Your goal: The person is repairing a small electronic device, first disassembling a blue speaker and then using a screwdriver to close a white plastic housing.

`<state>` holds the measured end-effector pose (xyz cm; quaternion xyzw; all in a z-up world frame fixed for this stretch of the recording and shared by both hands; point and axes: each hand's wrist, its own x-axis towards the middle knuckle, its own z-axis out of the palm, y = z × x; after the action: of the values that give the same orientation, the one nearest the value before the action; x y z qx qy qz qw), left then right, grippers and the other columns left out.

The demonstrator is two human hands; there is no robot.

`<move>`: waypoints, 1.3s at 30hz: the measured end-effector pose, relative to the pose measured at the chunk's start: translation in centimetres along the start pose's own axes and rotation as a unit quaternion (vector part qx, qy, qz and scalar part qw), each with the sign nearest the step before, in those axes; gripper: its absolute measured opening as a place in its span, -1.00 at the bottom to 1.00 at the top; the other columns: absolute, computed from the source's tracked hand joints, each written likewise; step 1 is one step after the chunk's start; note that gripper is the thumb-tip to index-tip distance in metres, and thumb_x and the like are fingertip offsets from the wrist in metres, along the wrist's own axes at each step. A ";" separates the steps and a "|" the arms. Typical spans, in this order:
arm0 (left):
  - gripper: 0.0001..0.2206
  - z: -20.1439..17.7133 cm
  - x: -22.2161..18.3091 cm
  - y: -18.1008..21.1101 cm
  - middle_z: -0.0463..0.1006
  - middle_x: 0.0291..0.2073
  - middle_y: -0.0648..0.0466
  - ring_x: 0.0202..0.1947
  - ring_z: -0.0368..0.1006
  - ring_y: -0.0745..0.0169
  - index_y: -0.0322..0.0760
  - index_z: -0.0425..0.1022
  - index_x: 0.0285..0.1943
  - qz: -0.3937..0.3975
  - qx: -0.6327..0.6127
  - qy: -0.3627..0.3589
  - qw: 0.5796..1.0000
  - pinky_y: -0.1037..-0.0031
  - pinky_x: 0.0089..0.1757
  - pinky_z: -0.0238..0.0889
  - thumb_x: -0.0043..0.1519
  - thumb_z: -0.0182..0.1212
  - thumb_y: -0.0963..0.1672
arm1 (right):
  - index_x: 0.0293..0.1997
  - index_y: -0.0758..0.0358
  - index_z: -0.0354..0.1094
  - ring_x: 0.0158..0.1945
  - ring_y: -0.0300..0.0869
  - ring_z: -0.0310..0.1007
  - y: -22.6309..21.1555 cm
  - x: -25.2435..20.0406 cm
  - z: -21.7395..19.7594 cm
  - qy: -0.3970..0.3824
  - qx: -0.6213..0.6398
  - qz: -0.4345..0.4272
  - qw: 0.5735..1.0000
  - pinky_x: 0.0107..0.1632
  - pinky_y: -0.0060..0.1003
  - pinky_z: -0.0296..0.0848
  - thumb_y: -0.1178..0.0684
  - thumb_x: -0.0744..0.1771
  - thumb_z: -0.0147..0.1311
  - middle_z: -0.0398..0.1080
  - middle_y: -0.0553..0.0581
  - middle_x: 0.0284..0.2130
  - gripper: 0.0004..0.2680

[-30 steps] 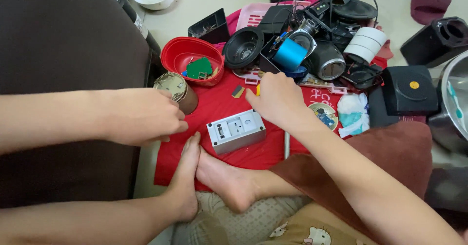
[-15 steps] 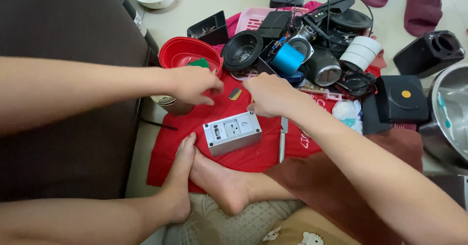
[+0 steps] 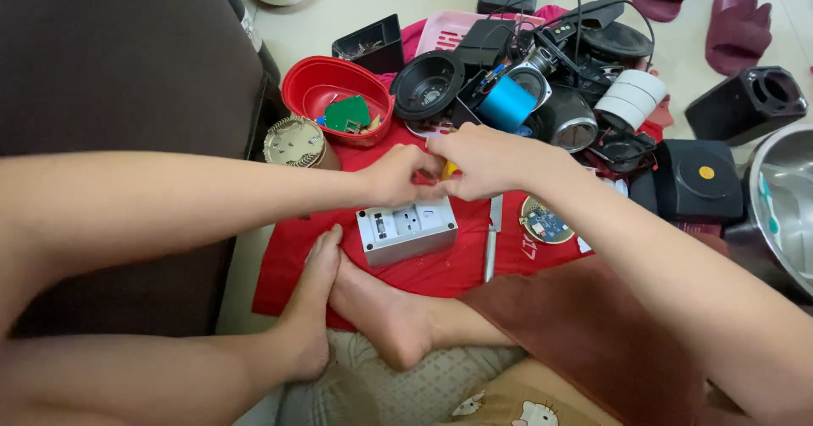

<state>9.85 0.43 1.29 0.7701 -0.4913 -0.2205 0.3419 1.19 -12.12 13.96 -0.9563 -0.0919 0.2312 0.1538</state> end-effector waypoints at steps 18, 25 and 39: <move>-0.76 -15.3 -8.8 11.9 0.56 -0.38 0.04 -0.30 0.51 0.02 -0.14 0.45 -0.16 -0.117 0.472 -0.376 0.789 0.32 -0.23 0.40 0.09 0.07 -0.02 | -0.23 0.30 0.37 -0.40 0.08 0.48 0.6 0.7 2.0 0.150 -0.092 0.013 0.984 -0.40 -0.20 0.42 -0.05 0.23 -0.02 0.42 0.29 -0.46 -0.77; -0.81 -15.2 -7.2 10.7 0.54 -0.43 0.04 -0.34 0.50 -0.01 0.01 0.47 -0.24 -0.053 0.494 -0.371 0.785 0.27 -0.26 0.39 0.07 0.07 0.02 | -0.26 0.26 0.40 -0.47 0.01 0.48 0.4 1.2 2.6 0.178 -0.111 0.045 0.977 -0.44 -0.23 0.43 -0.04 0.22 0.01 0.42 0.23 -0.52 -0.80; -0.85 -10.8 -1.8 10.6 0.52 -0.45 -0.03 -0.41 0.50 0.06 -0.23 0.47 -0.20 0.229 0.482 -0.158 0.831 0.34 -0.27 0.36 0.15 0.08 -0.11 | -0.21 0.55 0.28 -0.31 0.34 0.40 -1.0 -0.7 0.7 0.131 0.020 -0.049 0.990 -0.33 0.05 0.44 0.29 0.16 0.07 0.35 0.51 -0.39 -0.79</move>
<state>9.96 2.42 16.42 0.6576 -0.7446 0.0100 -0.1141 0.09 -11.19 13.97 -0.9694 -0.1127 0.0982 0.1947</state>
